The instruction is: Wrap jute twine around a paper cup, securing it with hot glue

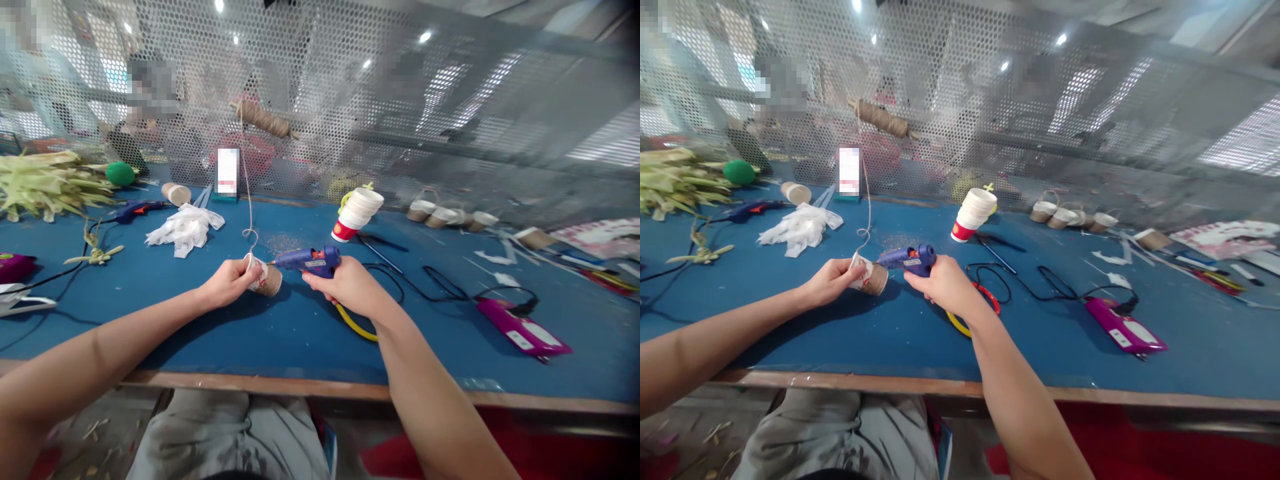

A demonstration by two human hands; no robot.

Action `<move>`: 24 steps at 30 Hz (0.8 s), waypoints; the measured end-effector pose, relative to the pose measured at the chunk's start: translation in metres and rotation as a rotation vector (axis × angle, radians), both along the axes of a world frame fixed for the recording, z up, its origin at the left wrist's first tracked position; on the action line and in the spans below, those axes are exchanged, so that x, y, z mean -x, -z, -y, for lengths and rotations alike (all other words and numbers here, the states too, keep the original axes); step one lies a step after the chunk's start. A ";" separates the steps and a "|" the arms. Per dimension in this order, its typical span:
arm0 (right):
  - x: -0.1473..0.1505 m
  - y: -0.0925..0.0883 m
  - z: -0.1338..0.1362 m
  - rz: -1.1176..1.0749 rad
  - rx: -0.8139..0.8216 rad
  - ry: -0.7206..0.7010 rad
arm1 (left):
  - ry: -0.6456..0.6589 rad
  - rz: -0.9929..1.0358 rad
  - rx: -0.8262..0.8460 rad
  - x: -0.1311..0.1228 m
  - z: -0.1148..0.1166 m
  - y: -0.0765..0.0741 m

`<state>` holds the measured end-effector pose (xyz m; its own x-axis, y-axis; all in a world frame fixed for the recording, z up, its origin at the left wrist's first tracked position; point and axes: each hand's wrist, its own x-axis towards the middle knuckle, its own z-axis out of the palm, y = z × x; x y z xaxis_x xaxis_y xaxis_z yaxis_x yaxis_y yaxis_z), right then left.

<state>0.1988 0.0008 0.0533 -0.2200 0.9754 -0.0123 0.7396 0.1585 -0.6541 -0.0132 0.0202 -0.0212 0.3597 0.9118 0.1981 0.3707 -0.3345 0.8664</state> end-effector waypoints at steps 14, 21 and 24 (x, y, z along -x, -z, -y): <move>-0.001 0.002 -0.003 -0.008 -0.007 -0.024 | 0.064 -0.015 -0.065 0.000 0.001 -0.002; -0.002 -0.003 0.002 -0.004 0.003 -0.016 | -0.062 0.009 0.056 -0.001 -0.002 -0.003; -0.001 -0.004 0.005 -0.004 0.001 -0.026 | -0.084 0.013 0.074 -0.002 -0.003 -0.003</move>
<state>0.1996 -0.0039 0.0572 -0.2450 0.9695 -0.0122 0.7325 0.1768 -0.6574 -0.0113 0.0231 -0.0182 0.2793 0.9510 0.1329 0.3838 -0.2374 0.8924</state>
